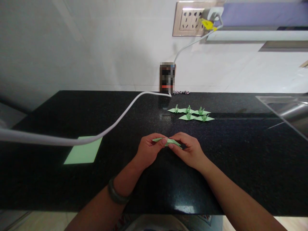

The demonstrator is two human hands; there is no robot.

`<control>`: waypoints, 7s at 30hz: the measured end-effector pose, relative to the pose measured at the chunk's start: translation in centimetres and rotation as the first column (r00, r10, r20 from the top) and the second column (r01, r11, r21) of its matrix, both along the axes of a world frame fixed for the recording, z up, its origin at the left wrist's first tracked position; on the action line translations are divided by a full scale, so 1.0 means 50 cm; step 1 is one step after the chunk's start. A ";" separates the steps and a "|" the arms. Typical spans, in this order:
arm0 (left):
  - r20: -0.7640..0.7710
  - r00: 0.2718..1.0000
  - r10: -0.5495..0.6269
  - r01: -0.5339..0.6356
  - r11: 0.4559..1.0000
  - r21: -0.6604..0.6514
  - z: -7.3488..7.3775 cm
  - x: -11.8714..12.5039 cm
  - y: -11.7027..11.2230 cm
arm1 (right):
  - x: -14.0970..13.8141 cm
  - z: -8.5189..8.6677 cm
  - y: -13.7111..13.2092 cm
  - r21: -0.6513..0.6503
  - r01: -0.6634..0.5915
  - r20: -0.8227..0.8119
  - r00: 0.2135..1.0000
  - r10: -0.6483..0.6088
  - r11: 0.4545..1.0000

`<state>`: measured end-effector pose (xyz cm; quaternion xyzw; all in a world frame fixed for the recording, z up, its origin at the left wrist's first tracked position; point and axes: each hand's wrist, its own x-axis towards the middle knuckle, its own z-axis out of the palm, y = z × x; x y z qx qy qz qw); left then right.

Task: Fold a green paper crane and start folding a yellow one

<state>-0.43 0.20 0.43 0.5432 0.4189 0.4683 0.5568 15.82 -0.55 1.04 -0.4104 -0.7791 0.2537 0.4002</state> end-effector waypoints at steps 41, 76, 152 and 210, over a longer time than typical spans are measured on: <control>-0.052 0.999 -0.016 0.017 1.000 0.008 0.004 -0.002 -0.006 | 0.010 -0.003 0.003 -0.151 -0.122 -0.116 0.988 0.105 0.981; 0.271 0.962 -0.018 0.148 0.873 -0.465 -0.024 0.001 0.010 | 0.014 -0.033 0.014 0.164 0.011 0.130 0.991 -0.033 0.986; -0.332 0.930 0.160 -0.113 0.981 0.157 -0.029 0.008 -0.005 | -0.028 -0.042 0.004 -0.665 -0.152 -0.496 0.822 -0.280 0.731; -0.243 0.970 0.019 -0.017 1.000 0.009 -0.034 0.004 0.003 | -0.033 -0.033 0.001 -0.599 -0.120 -0.461 0.860 -0.219 0.792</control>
